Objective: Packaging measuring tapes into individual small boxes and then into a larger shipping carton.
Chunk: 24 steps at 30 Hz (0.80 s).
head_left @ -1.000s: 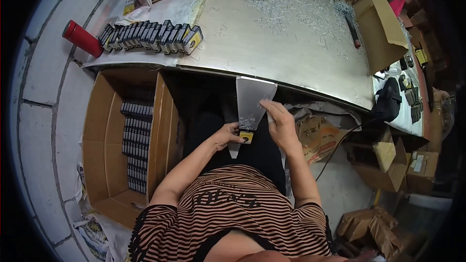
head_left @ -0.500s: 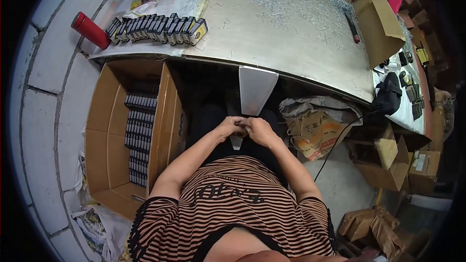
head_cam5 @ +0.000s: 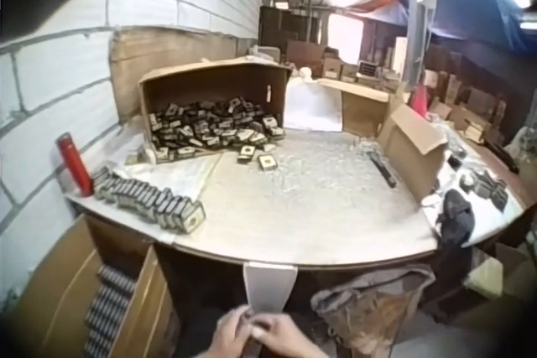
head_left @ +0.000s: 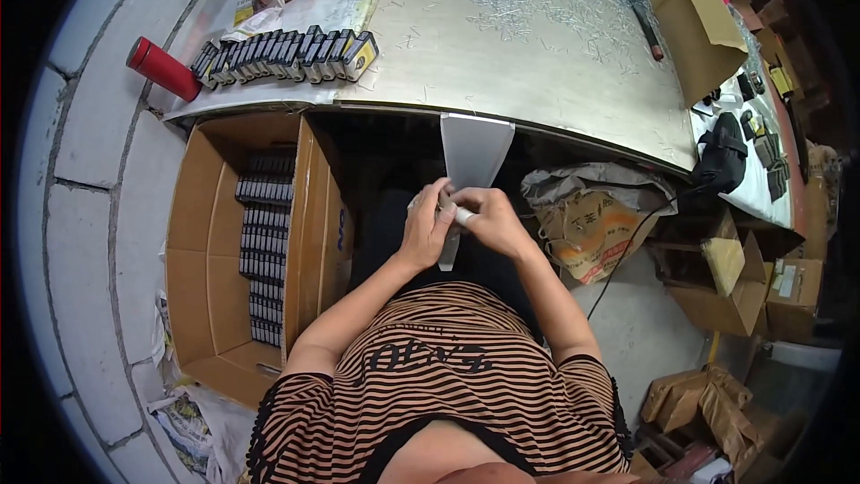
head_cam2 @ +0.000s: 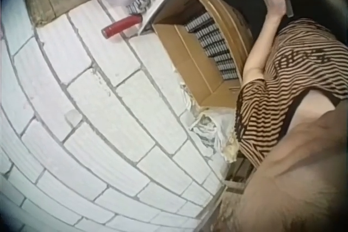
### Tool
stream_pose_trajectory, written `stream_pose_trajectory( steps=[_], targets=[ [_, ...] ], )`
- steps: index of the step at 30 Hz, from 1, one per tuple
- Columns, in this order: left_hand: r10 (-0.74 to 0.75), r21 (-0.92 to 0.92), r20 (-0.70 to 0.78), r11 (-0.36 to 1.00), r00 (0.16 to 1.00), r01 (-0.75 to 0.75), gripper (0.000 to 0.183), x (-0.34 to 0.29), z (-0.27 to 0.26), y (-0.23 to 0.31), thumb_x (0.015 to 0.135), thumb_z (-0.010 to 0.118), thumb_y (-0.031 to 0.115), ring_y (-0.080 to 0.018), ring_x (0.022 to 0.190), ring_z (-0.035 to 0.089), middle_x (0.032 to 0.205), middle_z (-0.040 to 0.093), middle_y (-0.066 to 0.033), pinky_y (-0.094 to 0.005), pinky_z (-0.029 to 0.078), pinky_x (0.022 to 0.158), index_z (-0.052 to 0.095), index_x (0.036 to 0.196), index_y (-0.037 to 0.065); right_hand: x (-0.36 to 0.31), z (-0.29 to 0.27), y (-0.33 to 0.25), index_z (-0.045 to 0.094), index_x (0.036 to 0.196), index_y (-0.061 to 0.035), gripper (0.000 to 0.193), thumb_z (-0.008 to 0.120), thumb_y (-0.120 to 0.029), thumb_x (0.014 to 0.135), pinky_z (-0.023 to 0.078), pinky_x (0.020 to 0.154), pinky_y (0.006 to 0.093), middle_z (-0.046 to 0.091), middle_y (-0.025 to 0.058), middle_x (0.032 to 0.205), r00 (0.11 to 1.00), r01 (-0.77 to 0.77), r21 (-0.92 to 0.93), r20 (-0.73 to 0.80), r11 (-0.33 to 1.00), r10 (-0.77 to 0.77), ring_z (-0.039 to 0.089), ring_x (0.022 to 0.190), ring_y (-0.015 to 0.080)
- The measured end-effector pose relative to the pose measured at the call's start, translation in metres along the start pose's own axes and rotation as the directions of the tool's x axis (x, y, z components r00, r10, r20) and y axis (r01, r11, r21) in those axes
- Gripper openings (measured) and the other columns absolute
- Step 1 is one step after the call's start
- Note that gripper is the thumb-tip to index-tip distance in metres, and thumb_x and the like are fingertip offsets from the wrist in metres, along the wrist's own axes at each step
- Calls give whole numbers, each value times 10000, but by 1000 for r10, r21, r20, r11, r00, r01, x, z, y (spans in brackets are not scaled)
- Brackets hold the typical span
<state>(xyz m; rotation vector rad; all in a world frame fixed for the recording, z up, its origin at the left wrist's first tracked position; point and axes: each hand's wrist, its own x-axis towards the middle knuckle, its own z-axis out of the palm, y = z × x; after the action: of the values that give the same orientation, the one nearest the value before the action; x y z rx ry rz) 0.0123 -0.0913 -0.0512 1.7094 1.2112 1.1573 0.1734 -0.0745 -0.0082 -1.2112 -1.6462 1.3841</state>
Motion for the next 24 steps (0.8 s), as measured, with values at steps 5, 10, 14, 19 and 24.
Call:
stream_pose_trajectory(
  steps=[5,10,14,19,24],
  targets=[
    [130,-104,-177,983,976,-150,599,26,-24,9,1017,281,412,-284,1286,441,1357,483,-190,-359,292,1088,416,1376,-48,18,-11,-38,653,995,46,179,654,-59,850,529,654,308,682,113,800,982,-111,106,163,988,93,662,715,162],
    [172,-62,-152,981,973,-183,547,25,-37,15,1027,297,373,-271,1282,451,1354,490,-179,-370,305,1092,438,1362,-36,40,-57,-36,699,923,18,187,631,-26,754,540,692,403,669,228,803,991,-63,-429,-135,901,5,678,761,354],
    [-63,-197,-134,980,989,36,414,18,-29,6,1005,404,249,-287,1206,504,1275,524,-182,-356,366,1046,502,1275,-49,36,-67,-22,686,938,52,186,625,-10,774,537,630,354,671,215,740,990,11,-407,-122,913,-66,692,660,264],
    [7,-88,-101,996,995,-16,391,23,-26,9,972,480,209,-276,1192,514,1270,528,-165,-353,387,1019,507,1275,-37,42,-73,-18,698,936,38,204,606,-14,762,539,678,389,665,236,746,968,53,-604,-163,795,-188,686,661,309],
    [33,-20,-75,999,997,-35,410,26,-24,23,931,560,178,-283,1193,512,1276,524,-161,-359,395,1004,503,1296,-1,36,-75,-21,697,948,42,216,597,7,760,540,668,374,664,215,704,983,-83,-462,-182,883,-2,694,666,294]
  ],
)
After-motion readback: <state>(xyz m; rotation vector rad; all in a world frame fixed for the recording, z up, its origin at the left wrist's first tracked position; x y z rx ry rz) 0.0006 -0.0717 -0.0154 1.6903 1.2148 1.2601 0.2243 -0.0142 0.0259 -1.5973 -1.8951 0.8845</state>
